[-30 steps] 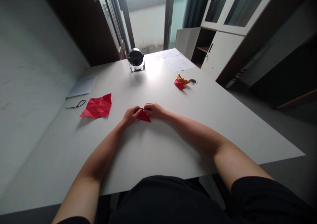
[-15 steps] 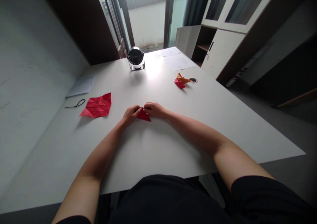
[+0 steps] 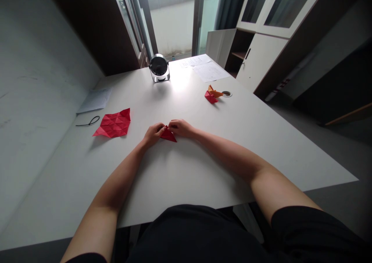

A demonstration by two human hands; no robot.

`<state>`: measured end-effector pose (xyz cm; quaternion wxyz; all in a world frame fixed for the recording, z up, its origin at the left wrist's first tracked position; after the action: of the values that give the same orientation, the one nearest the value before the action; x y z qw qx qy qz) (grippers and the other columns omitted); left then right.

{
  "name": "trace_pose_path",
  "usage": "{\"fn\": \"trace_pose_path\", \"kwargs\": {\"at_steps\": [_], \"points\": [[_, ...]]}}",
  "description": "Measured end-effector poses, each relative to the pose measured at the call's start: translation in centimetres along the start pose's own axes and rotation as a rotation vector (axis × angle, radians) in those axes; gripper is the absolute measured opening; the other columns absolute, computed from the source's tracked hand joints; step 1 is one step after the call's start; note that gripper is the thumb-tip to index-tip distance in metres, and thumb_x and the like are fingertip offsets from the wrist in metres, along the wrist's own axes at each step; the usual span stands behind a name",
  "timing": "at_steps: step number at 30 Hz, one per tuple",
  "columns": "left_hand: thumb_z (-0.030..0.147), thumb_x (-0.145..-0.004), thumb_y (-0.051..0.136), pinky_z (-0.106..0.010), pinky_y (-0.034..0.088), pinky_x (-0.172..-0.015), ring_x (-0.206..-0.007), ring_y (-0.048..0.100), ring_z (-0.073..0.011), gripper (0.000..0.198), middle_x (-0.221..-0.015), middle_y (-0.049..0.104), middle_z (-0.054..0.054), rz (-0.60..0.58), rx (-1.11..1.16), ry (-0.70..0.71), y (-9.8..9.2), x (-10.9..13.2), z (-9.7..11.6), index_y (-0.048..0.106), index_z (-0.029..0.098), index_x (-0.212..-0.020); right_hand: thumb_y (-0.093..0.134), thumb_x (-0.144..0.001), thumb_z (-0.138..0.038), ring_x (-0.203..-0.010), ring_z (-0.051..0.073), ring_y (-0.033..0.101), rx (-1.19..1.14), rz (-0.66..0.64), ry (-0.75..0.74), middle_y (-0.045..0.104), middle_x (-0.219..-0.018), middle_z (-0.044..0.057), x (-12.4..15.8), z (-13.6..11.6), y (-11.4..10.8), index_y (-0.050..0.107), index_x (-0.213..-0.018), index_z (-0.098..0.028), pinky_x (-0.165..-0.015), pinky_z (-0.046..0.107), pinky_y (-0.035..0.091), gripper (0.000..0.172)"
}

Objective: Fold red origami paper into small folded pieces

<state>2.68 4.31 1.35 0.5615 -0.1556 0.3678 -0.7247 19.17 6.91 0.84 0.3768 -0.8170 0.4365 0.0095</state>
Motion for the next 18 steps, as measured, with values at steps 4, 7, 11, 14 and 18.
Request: {"fn": "trace_pose_path", "kwargs": {"at_steps": [4, 7, 11, 14, 18], "points": [[0.044, -0.092, 0.049, -0.025, 0.04, -0.065, -0.07, 0.054, -0.0145, 0.033, -0.076, 0.065, -0.001, -0.002, -0.013, -0.015, 0.03, 0.03, 0.0, 0.068, 0.018, -0.088, 0.058, -0.086, -0.027, -0.064, 0.008, 0.046, -0.012, 0.0, 0.003, 0.059, -0.076, -0.001, 0.05, 0.3, 0.17, 0.066, -0.079, -0.015, -0.062, 0.022, 0.033, 0.016], [0.045, -0.091, 0.049, -0.025, 0.04, -0.066, -0.071, 0.053, -0.0149, 0.033, -0.077, 0.066, -0.001, -0.005, -0.019, -0.028, 0.01, 0.04, 0.03, 0.068, 0.019, -0.088, 0.058, -0.086, -0.028, -0.064, 0.008, 0.045, -0.018, 0.005, 0.002, 0.059, -0.075, -0.001, 0.07, 0.45, 0.24, 0.066, -0.079, -0.015, -0.062, 0.022, 0.033, 0.017], [0.045, -0.092, 0.048, -0.026, 0.04, -0.066, -0.071, 0.053, -0.0155, 0.033, -0.077, 0.066, -0.002, -0.008, -0.017, -0.032, 0.0, 0.03, 0.07, 0.068, 0.019, -0.089, 0.058, -0.086, -0.028, -0.064, 0.008, 0.045, -0.017, 0.003, 0.007, 0.06, -0.076, -0.001, 0.05, 0.43, 0.2, 0.066, -0.08, -0.015, -0.062, 0.022, 0.033, 0.017], [0.045, -0.092, 0.048, -0.026, 0.04, -0.066, -0.071, 0.053, -0.0152, 0.033, -0.078, 0.066, -0.001, -0.006, -0.014, -0.025, 0.03, 0.02, 0.02, 0.068, 0.019, -0.089, 0.058, -0.086, -0.028, -0.065, 0.009, 0.046, -0.008, -0.002, 0.011, 0.061, -0.077, 0.0, 0.04, 0.25, 0.11, 0.067, -0.081, -0.015, -0.063, 0.022, 0.033, 0.017], [0.044, -0.092, 0.049, -0.025, 0.04, -0.066, -0.072, 0.054, -0.0151, 0.032, -0.077, 0.066, -0.001, 0.0, -0.014, -0.018, 0.04, 0.01, -0.02, 0.068, 0.019, -0.089, 0.058, -0.085, -0.027, -0.065, 0.009, 0.046, -0.006, 0.003, 0.012, 0.061, -0.077, 0.0, 0.02, 0.12, 0.0, 0.067, -0.08, -0.015, -0.063, 0.022, 0.033, 0.016]]}}
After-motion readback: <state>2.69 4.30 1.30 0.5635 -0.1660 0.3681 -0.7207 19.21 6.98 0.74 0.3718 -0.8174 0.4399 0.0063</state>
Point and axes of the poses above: each hand's wrist, its own x-axis away from the middle knuckle, its own y-axis out of the palm, z = x × y, the point moved 5 cm from there along -x, towards the middle knuckle
